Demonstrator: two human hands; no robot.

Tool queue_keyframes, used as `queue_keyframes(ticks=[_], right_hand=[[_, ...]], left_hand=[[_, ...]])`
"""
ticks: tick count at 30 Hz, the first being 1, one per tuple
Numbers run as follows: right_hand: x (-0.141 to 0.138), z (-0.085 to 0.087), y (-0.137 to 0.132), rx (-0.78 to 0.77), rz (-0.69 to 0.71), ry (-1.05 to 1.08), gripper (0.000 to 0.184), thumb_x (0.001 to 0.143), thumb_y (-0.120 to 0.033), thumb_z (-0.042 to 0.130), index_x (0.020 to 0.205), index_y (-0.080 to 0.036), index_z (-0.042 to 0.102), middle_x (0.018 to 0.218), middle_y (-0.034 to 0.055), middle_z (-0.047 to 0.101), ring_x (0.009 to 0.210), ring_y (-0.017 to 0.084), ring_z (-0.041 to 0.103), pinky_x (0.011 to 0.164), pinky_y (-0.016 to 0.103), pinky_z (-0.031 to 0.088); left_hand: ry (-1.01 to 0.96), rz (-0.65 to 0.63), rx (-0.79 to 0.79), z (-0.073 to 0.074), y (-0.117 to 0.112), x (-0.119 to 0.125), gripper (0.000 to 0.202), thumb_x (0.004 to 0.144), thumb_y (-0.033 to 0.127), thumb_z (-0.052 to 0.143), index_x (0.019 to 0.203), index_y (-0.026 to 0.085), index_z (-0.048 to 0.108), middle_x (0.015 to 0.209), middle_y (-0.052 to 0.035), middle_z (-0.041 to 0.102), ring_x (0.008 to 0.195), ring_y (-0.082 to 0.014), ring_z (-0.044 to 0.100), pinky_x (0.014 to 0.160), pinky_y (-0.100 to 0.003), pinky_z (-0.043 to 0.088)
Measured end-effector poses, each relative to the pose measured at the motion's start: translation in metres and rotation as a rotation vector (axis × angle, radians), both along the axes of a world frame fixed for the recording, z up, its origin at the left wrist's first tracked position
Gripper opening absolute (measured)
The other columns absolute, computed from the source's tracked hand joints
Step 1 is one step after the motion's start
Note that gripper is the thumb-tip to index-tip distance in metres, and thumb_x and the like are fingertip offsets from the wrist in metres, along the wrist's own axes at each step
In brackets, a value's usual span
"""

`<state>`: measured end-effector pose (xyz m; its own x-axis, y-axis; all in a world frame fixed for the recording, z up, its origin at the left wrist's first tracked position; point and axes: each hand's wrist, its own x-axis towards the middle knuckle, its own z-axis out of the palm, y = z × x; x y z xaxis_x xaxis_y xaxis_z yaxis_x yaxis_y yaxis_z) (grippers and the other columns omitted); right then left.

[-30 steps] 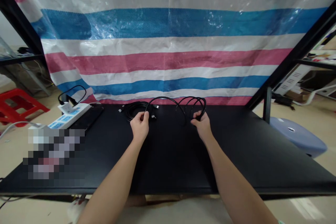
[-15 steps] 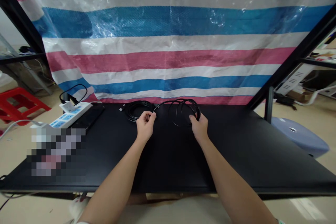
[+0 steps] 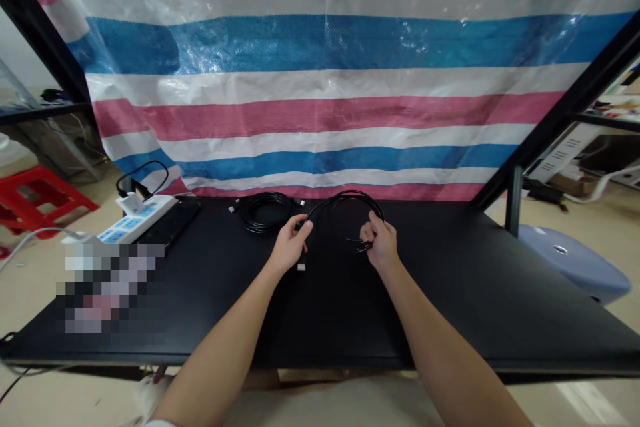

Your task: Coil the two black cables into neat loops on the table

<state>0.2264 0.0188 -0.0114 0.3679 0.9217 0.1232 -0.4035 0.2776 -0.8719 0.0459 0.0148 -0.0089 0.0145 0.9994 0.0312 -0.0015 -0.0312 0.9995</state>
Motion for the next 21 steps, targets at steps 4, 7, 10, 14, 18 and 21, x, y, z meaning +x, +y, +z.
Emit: queue_keyframes(ticks=[4, 7, 10, 14, 18, 21], right_hand=[[-0.004, -0.001, -0.004, 0.012, 0.154, 0.024, 0.067, 0.047, -0.064, 0.078, 0.037, -0.022, 0.026, 0.030, -0.0089, 0.022, 0.031, 0.004, 0.025, 0.035, 0.021, 0.021], [-0.008, -0.001, -0.007, 0.000, 0.319, 0.029, 0.069, 0.052, -0.065, 0.075, 0.039, -0.022, 0.023, 0.031, -0.0089, 0.020, 0.033, 0.005, 0.025, 0.036, 0.022, 0.023], [-0.012, -0.002, -0.010, -0.003, 0.386, -0.018, 0.070, 0.054, -0.066, 0.074, 0.039, -0.023, 0.022, 0.032, -0.0084, 0.020, 0.034, 0.006, 0.026, 0.038, 0.023, 0.024], [-0.022, -0.004, -0.012, 0.019, 0.346, -0.182, 0.062, 0.055, -0.070, 0.071, 0.037, -0.022, 0.036, 0.035, -0.0048, 0.034, 0.039, 0.008, 0.036, 0.044, 0.026, 0.031], [-0.027, -0.008, -0.013, -0.035, 0.285, -0.369, 0.060, 0.056, -0.076, 0.066, 0.039, -0.021, 0.048, 0.043, 0.0008, 0.050, 0.048, 0.013, 0.048, 0.054, 0.030, 0.041], [-0.029, -0.013, -0.012, -0.106, 0.247, -0.445, 0.058, 0.051, -0.077, 0.066, 0.044, -0.020, 0.055, 0.046, 0.0017, 0.055, 0.049, 0.014, 0.050, 0.053, 0.030, 0.040]], left_hand=[[0.086, -0.139, -0.087, -0.003, -0.006, 0.009, 0.060, 0.068, 0.045, 0.071, 0.118, 0.014, 0.056, 0.046, 0.0098, 0.047, 0.035, -0.0101, 0.046, 0.039, -0.023, 0.036], [0.153, -0.184, -0.106, -0.003, -0.008, 0.011, 0.047, 0.067, 0.043, 0.072, 0.104, 0.015, 0.062, 0.046, 0.0084, 0.048, 0.038, -0.0105, 0.047, 0.041, -0.023, 0.036], [0.169, -0.093, 0.017, -0.001, -0.007, 0.011, 0.028, 0.066, 0.044, 0.071, 0.068, 0.018, 0.061, 0.048, 0.0061, 0.049, 0.046, -0.0107, 0.049, 0.046, -0.023, 0.037], [-0.075, -0.007, -0.002, -0.001, -0.005, 0.015, 0.034, 0.062, 0.045, 0.073, 0.057, 0.018, 0.052, 0.053, 0.0029, 0.054, 0.052, -0.0109, 0.052, 0.050, -0.023, 0.039], [-0.455, -0.031, -0.181, 0.001, -0.005, 0.017, 0.044, 0.065, 0.051, 0.072, 0.059, 0.020, 0.041, 0.044, 0.0084, 0.041, 0.041, -0.0080, 0.045, 0.048, -0.023, 0.042], [-0.599, 0.031, -0.206, 0.005, -0.006, 0.012, 0.050, 0.063, 0.048, 0.076, 0.061, 0.022, 0.034, 0.039, 0.0143, 0.023, 0.034, -0.0045, 0.028, 0.043, -0.022, 0.040]])
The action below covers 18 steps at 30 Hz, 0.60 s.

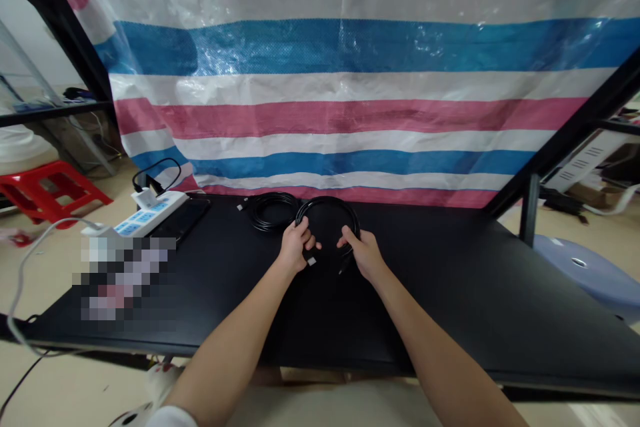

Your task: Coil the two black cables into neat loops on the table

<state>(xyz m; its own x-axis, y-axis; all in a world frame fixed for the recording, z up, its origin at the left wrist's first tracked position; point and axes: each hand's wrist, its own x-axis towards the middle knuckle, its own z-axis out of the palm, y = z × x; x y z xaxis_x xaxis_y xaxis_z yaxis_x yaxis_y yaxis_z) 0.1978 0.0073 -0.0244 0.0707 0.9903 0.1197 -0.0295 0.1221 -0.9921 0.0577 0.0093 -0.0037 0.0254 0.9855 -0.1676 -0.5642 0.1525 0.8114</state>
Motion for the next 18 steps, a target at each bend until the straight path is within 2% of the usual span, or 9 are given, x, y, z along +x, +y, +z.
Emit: queue_keyframes(ticks=[3, 6, 9, 11, 13, 16, 18], right_hand=[[-0.002, -0.004, 0.001, 0.003, 0.038, -0.062, 0.053, 0.055, -0.072, 0.066, 0.052, -0.019, 0.061, 0.050, 0.0011, 0.057, 0.048, 0.013, 0.047, 0.051, 0.028, 0.038], [-0.007, -0.006, 0.002, 0.044, 0.106, -0.152, 0.046, 0.063, -0.065, 0.064, 0.059, -0.019, 0.063, 0.053, -0.0006, 0.057, 0.049, 0.012, 0.045, 0.051, 0.026, 0.037], [-0.015, -0.005, 0.009, 0.090, 0.035, -0.288, 0.037, 0.073, -0.055, 0.058, 0.060, -0.020, 0.060, 0.059, 0.0009, 0.060, 0.058, 0.016, 0.054, 0.059, 0.029, 0.042], [-0.023, -0.002, 0.016, 0.059, -0.057, -0.459, 0.032, 0.079, -0.047, 0.053, 0.061, -0.021, 0.059, 0.061, 0.0030, 0.061, 0.064, 0.019, 0.059, 0.063, 0.030, 0.043], [-0.034, 0.004, 0.025, 0.002, -0.117, -0.666, 0.028, 0.084, -0.040, 0.049, 0.066, -0.021, 0.060, 0.066, 0.0063, 0.064, 0.069, 0.023, 0.062, 0.065, 0.032, 0.044], [-0.053, 0.017, 0.040, -0.038, -0.121, -0.875, 0.030, 0.089, -0.033, 0.043, 0.077, -0.019, 0.065, 0.079, 0.0130, 0.068, 0.079, 0.026, 0.065, 0.069, 0.032, 0.044], [-0.067, 0.027, 0.051, -0.059, -0.104, -0.930, 0.033, 0.091, -0.031, 0.039, 0.084, -0.016, 0.067, 0.087, 0.0166, 0.070, 0.084, 0.028, 0.066, 0.071, 0.033, 0.045]], left_hand=[[-0.050, 0.071, -0.047, 0.006, 0.001, -0.008, 0.052, 0.061, 0.049, 0.077, 0.060, 0.022, 0.033, 0.038, 0.0142, 0.020, 0.033, -0.0037, 0.021, 0.036, -0.018, 0.032], [-0.105, 0.101, -0.101, 0.010, 0.003, -0.015, 0.052, 0.066, 0.062, 0.065, 0.058, 0.022, 0.034, 0.036, 0.0128, 0.017, 0.032, -0.0043, 0.020, 0.034, -0.018, 0.027], [-0.109, 0.112, -0.094, 0.010, 0.008, -0.022, 0.053, 0.069, 0.067, 0.058, 0.056, 0.022, 0.034, 0.037, 0.0119, 0.016, 0.032, -0.0050, 0.021, 0.034, -0.019, 0.027], [-0.066, 0.157, -0.037, 0.009, 0.012, -0.026, 0.049, 0.067, 0.061, 0.064, 0.058, 0.022, 0.037, 0.038, 0.0120, 0.019, 0.033, -0.0050, 0.024, 0.035, -0.019, 0.028], [-0.003, 0.245, 0.054, 0.008, 0.018, -0.033, 0.040, 0.065, 0.049, 0.070, 0.063, 0.021, 0.042, 0.041, 0.0116, 0.028, 0.035, -0.0051, 0.032, 0.038, -0.019, 0.033], [0.100, 0.414, 0.153, 0.004, 0.028, -0.044, 0.033, 0.064, 0.031, 0.072, 0.084, 0.021, 0.049, 0.056, 0.0090, 0.049, 0.046, -0.0071, 0.049, 0.050, -0.021, 0.044], [0.204, 0.521, 0.169, 0.000, 0.034, -0.052, 0.043, 0.065, 0.022, 0.070, 0.102, 0.023, 0.049, 0.074, 0.0041, 0.060, 0.063, -0.0101, 0.061, 0.064, -0.024, 0.050]])
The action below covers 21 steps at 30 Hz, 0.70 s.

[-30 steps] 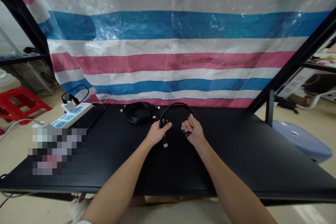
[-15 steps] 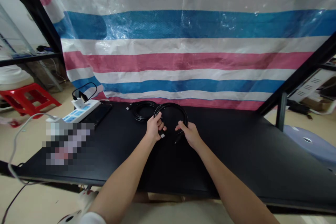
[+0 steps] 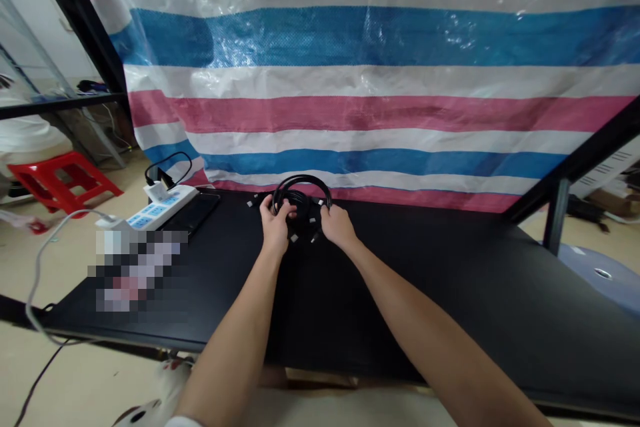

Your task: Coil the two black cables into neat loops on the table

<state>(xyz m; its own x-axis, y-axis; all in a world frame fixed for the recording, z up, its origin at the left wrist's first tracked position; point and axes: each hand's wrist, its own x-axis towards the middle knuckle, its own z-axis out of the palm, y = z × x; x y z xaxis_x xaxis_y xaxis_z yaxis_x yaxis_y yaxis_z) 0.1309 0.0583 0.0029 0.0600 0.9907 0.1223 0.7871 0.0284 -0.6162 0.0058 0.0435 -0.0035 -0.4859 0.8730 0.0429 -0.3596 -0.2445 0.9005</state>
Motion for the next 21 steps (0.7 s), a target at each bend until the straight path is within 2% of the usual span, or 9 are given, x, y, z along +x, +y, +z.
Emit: queue_keyframes(ticks=[2, 3, 5, 7, 10, 13, 16, 19, 21], right_hand=[[-0.013, 0.008, 0.011, -0.023, 0.024, -0.023, 0.037, 0.091, -0.030, 0.037, 0.088, -0.014, 0.069, 0.093, 0.0186, 0.070, 0.088, 0.029, 0.066, 0.073, 0.034, 0.046], [-0.018, 0.011, 0.017, -0.034, 0.034, -0.034, 0.038, 0.091, -0.030, 0.035, 0.089, -0.013, 0.069, 0.095, 0.0192, 0.070, 0.089, 0.029, 0.067, 0.073, 0.034, 0.046], [-0.027, 0.015, 0.028, -0.061, 0.060, -0.064, 0.040, 0.091, -0.029, 0.035, 0.092, -0.012, 0.070, 0.097, 0.0195, 0.070, 0.091, 0.030, 0.067, 0.074, 0.034, 0.047], [-0.033, 0.016, 0.039, -0.092, 0.078, -0.091, 0.037, 0.090, -0.029, 0.038, 0.093, -0.012, 0.071, 0.098, 0.0188, 0.071, 0.092, 0.029, 0.067, 0.073, 0.033, 0.047], [-0.039, 0.014, 0.049, -0.146, 0.074, -0.110, 0.031, 0.085, -0.029, 0.046, 0.094, -0.012, 0.071, 0.097, 0.0191, 0.071, 0.090, 0.030, 0.068, 0.071, 0.034, 0.048], [-0.042, 0.010, 0.051, -0.169, 0.041, -0.143, 0.028, 0.083, -0.026, 0.050, 0.096, -0.012, 0.070, 0.099, 0.0215, 0.070, 0.092, 0.032, 0.067, 0.072, 0.037, 0.048], [-0.045, 0.004, 0.045, -0.047, -0.012, -0.200, 0.035, 0.086, -0.026, 0.050, 0.115, -0.011, 0.061, 0.103, 0.0220, 0.067, 0.097, 0.032, 0.064, 0.077, 0.041, 0.048], [-0.044, -0.005, 0.036, 0.171, 0.106, -0.245, 0.039, 0.090, -0.031, 0.048, 0.125, -0.016, 0.055, 0.115, 0.0179, 0.063, 0.109, 0.029, 0.058, 0.089, 0.043, 0.045], [-0.041, -0.011, 0.031, 0.239, 0.272, -0.284, 0.031, 0.091, -0.037, 0.047, 0.112, -0.023, 0.064, 0.122, 0.0124, 0.060, 0.118, 0.027, 0.051, 0.096, 0.044, 0.042]], left_hand=[[0.155, 0.097, -0.031, -0.004, 0.003, -0.007, 0.054, 0.067, 0.018, 0.066, 0.117, 0.024, 0.046, 0.097, -0.0033, 0.065, 0.089, -0.0155, 0.066, 0.083, -0.029, 0.050], [0.254, 0.136, -0.067, -0.006, 0.004, -0.009, 0.059, 0.068, 0.017, 0.065, 0.123, 0.024, 0.045, 0.107, -0.0069, 0.064, 0.103, -0.0191, 0.063, 0.091, -0.033, 0.048], [0.452, 0.196, -0.194, -0.008, 0.003, -0.014, 0.065, 0.068, 0.020, 0.066, 0.129, 0.024, 0.043, 0.124, -0.0120, 0.059, 0.124, -0.0267, 0.052, 0.105, -0.042, 0.038], [0.599, 0.225, -0.343, -0.009, 0.001, -0.018, 0.068, 0.066, 0.024, 0.068, 0.130, 0.024, 0.045, 0.132, -0.0145, 0.055, 0.135, -0.0318, 0.039, 0.110, -0.050, 0.028], [0.712, 0.197, -0.453, -0.010, 0.000, -0.021, 0.065, 0.067, 0.025, 0.066, 0.129, 0.022, 0.047, 0.133, -0.0168, 0.055, 0.138, -0.0347, 0.034, 0.111, -0.055, 0.025], [0.775, 0.190, -0.436, -0.017, 0.004, -0.020, 0.066, 0.067, 0.021, 0.063, 0.131, 0.015, 0.047, 0.139, -0.0222, 0.048, 0.138, -0.0372, 0.034, 0.110, -0.054, 0.028], [0.799, 0.249, -0.369, -0.028, 0.008, -0.019, 0.071, 0.069, 0.019, 0.060, 0.136, 0.008, 0.039, 0.147, -0.0272, 0.034, 0.140, -0.0372, 0.029, 0.111, -0.051, 0.030], [0.797, 0.293, -0.306, -0.035, 0.010, -0.020, 0.069, 0.072, 0.020, 0.059, 0.136, 0.010, 0.037, 0.148, -0.0255, 0.032, 0.140, -0.0344, 0.031, 0.110, -0.048, 0.033], [0.782, 0.302, -0.285, -0.036, 0.010, -0.022, 0.061, 0.073, 0.022, 0.059, 0.131, 0.013, 0.044, 0.142, -0.0229, 0.040, 0.136, -0.0329, 0.037, 0.108, -0.047, 0.037]])
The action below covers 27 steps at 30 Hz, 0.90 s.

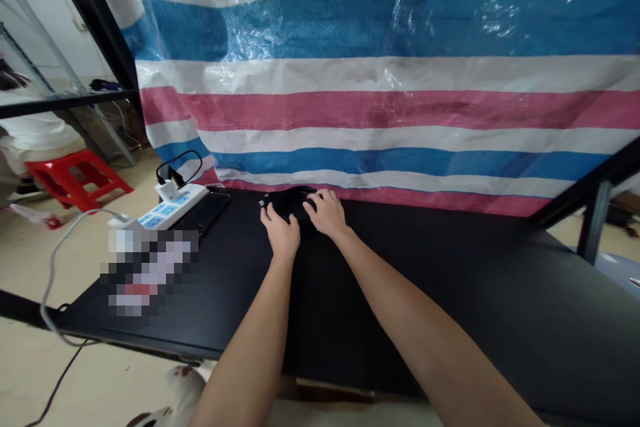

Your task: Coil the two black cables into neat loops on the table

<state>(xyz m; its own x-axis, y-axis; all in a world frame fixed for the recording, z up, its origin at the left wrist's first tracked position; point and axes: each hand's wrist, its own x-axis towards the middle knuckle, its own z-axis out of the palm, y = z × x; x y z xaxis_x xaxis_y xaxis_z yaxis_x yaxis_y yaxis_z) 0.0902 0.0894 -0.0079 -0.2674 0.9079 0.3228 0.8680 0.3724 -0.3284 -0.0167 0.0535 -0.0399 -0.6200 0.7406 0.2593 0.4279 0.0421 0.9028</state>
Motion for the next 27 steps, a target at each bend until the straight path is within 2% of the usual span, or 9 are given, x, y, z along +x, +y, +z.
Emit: queue_keyframes(ticks=[2, 4, 8, 13, 16, 21, 27], right_hand=[[0.003, -0.005, -0.005, -0.021, 0.131, -0.067, 0.030, 0.090, -0.045, 0.049, 0.098, -0.025, 0.070, 0.123, 0.0087, 0.060, 0.126, 0.028, 0.043, 0.101, 0.047, 0.038], [0.006, -0.008, -0.010, -0.064, 0.197, -0.128, 0.033, 0.085, -0.052, 0.056, 0.096, -0.025, 0.070, 0.123, 0.0086, 0.060, 0.132, 0.031, 0.036, 0.103, 0.050, 0.036], [0.008, -0.010, -0.023, -0.137, 0.167, -0.167, 0.046, 0.077, -0.058, 0.064, 0.107, -0.024, 0.066, 0.123, 0.0120, 0.059, 0.135, 0.033, 0.031, 0.100, 0.051, 0.038], [0.024, -0.007, -0.045, -0.156, 0.099, -0.169, 0.046, 0.076, -0.060, 0.063, 0.102, -0.021, 0.065, 0.119, 0.0129, 0.059, 0.135, 0.033, 0.031, 0.099, 0.050, 0.040], [0.049, -0.007, -0.061, -0.159, 0.092, -0.168, 0.048, 0.075, -0.061, 0.063, 0.099, -0.019, 0.065, 0.114, 0.0137, 0.061, 0.134, 0.034, 0.032, 0.098, 0.049, 0.041], [0.101, -0.013, -0.089, -0.092, 0.039, -0.172, 0.042, 0.076, -0.058, 0.064, 0.093, -0.020, 0.064, 0.105, 0.0129, 0.064, 0.132, 0.035, 0.038, 0.095, 0.048, 0.045], [0.151, -0.019, -0.099, -0.031, -0.134, -0.152, 0.043, 0.075, -0.060, 0.063, 0.090, -0.020, 0.064, 0.103, 0.0137, 0.064, 0.128, 0.036, 0.042, 0.091, 0.048, 0.048]], left_hand=[[-0.016, -0.001, 0.006, 0.002, 0.000, -0.003, 0.048, 0.074, 0.023, 0.058, 0.121, 0.015, 0.052, 0.133, -0.0212, 0.050, 0.131, -0.0323, 0.044, 0.106, -0.047, 0.039], [-0.033, 0.011, -0.007, 0.006, -0.001, -0.006, 0.036, 0.075, 0.024, 0.057, 0.111, 0.015, 0.058, 0.124, -0.0201, 0.057, 0.124, -0.0321, 0.051, 0.103, -0.045, 0.041], [-0.045, 0.058, -0.043, 0.015, -0.005, -0.011, 0.023, 0.077, 0.025, 0.054, 0.097, 0.018, 0.062, 0.111, -0.0168, 0.064, 0.112, -0.0313, 0.058, 0.096, -0.044, 0.044], [-0.047, 0.038, -0.067, 0.024, -0.011, -0.015, 0.015, 0.077, 0.023, 0.052, 0.090, 0.020, 0.060, 0.101, -0.0135, 0.066, 0.103, -0.0282, 0.062, 0.094, -0.041, 0.045], [-0.029, 0.038, -0.065, 0.028, -0.014, -0.014, 0.015, 0.077, 0.022, 0.053, 0.090, 0.019, 0.059, 0.105, -0.0137, 0.063, 0.105, -0.0269, 0.060, 0.094, -0.039, 0.044], [0.014, -0.014, -0.136, 0.035, -0.019, -0.007, 0.020, 0.076, 0.019, 0.054, 0.096, 0.016, 0.059, 0.111, -0.0149, 0.060, 0.108, -0.0264, 0.059, 0.097, -0.038, 0.043], [0.123, -0.045, -0.224, 0.041, -0.024, -0.001, 0.026, 0.076, 0.015, 0.054, 0.101, 0.014, 0.058, 0.115, -0.0152, 0.060, 0.112, -0.0254, 0.057, 0.100, -0.037, 0.042]])
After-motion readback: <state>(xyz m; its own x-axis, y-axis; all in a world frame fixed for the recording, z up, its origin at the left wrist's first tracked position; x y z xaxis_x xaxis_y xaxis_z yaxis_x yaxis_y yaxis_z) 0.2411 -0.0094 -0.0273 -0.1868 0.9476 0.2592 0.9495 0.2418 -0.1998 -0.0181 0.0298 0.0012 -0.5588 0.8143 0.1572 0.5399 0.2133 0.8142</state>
